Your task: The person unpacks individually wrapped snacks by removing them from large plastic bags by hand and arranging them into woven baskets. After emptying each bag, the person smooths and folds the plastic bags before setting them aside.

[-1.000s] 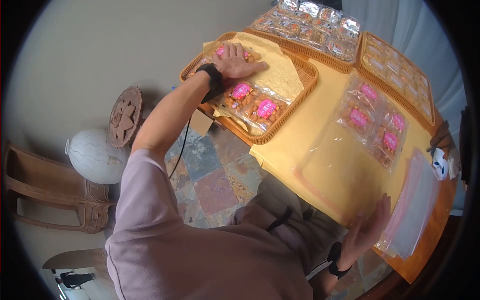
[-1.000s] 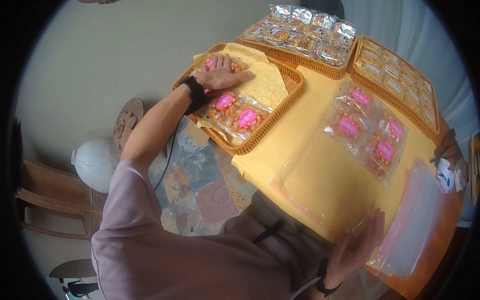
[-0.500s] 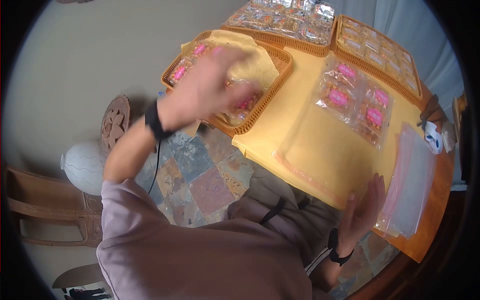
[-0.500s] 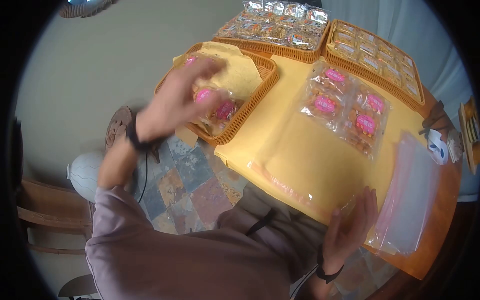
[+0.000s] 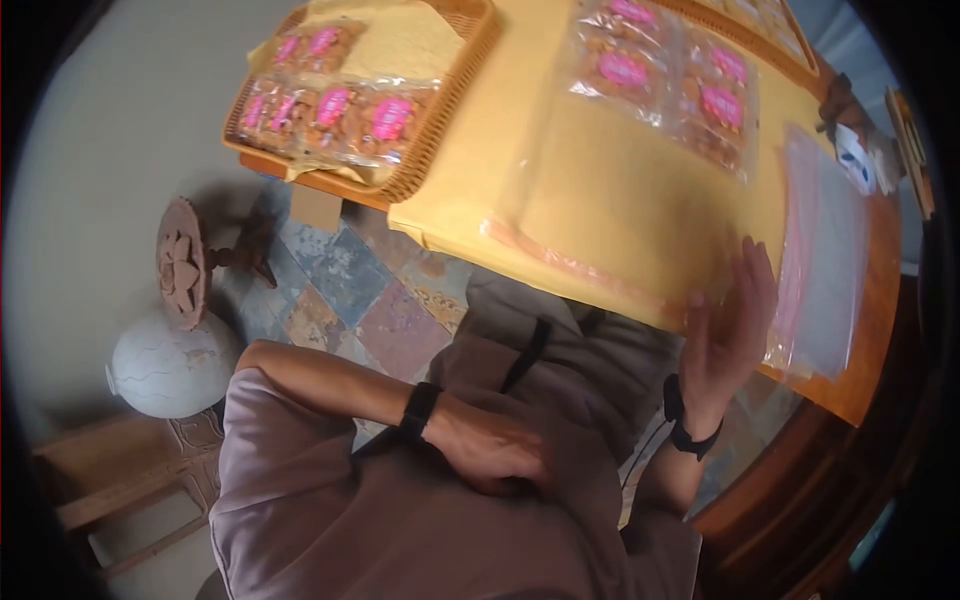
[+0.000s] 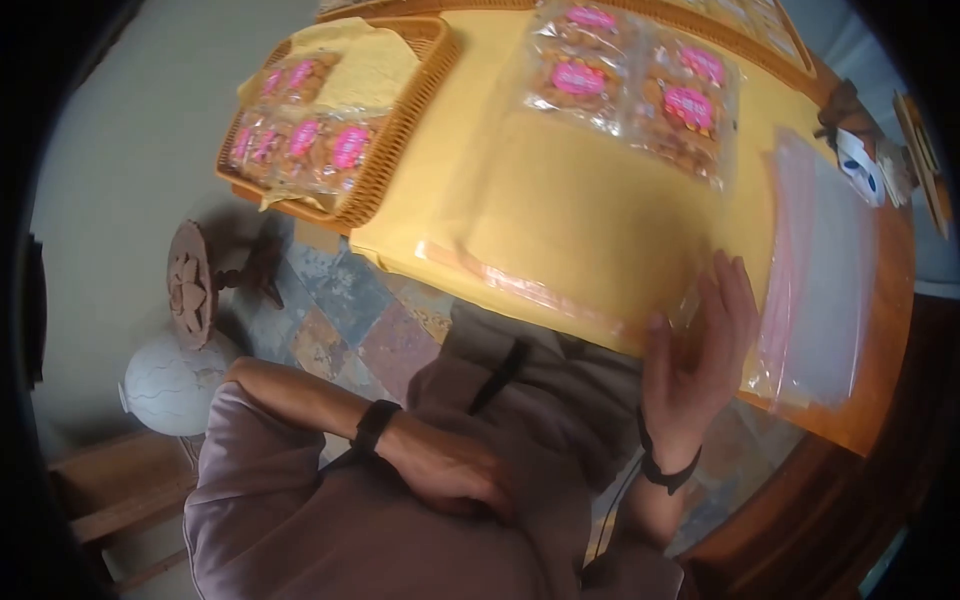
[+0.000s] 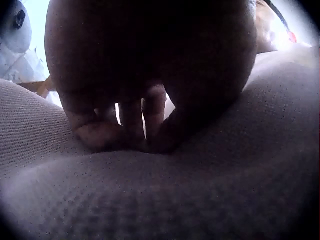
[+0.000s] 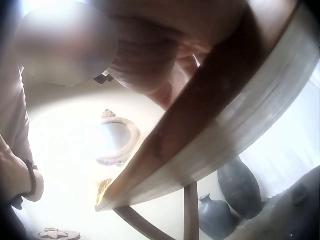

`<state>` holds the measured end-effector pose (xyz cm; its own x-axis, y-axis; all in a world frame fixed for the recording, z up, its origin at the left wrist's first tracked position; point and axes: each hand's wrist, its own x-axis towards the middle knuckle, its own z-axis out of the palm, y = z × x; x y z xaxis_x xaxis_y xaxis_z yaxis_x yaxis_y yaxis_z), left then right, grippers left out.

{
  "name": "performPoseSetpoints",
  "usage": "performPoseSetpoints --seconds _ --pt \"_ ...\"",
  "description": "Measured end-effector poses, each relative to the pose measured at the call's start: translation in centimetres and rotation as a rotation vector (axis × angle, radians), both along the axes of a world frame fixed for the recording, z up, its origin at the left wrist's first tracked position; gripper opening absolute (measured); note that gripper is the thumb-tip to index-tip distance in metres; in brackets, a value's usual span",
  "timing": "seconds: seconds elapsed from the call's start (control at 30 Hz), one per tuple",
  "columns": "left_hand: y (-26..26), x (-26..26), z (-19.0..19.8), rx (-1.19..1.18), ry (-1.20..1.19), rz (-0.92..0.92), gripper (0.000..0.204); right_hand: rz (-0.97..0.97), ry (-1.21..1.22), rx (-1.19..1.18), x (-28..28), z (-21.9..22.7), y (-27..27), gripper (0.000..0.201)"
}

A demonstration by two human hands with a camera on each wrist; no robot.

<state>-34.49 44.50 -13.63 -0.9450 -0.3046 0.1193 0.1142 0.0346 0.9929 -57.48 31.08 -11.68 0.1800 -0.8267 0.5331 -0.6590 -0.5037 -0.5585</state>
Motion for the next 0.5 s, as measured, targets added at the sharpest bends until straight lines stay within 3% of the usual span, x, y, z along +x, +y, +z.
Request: performPoseSetpoints --seconds 0.27,0.33,0.37,0.43,0.5 --pt "-3.2 2.2 1.4 0.045 -0.281 -0.198 0.018 0.004 -0.037 0.006 0.2 -0.2 -0.4 0.048" --pt "-4.7 3.2 1.0 0.230 -0.292 -0.480 0.013 0.016 -0.049 0.007 0.1 -0.3 -0.5 0.048" --pt "-6.3 3.7 2.7 0.230 -0.290 -0.486 0.013 0.017 -0.042 0.010 0.0 -0.3 -0.5 0.049" --pt "-9.5 3.9 8.2 0.240 -0.341 0.024 0.010 0.013 -0.033 0.010 -0.1 0.0 -0.4 0.050" --pt "-9.6 3.4 9.1 0.040 -0.295 0.345 0.008 0.027 0.032 0.011 -0.2 0.6 -0.4 0.057"
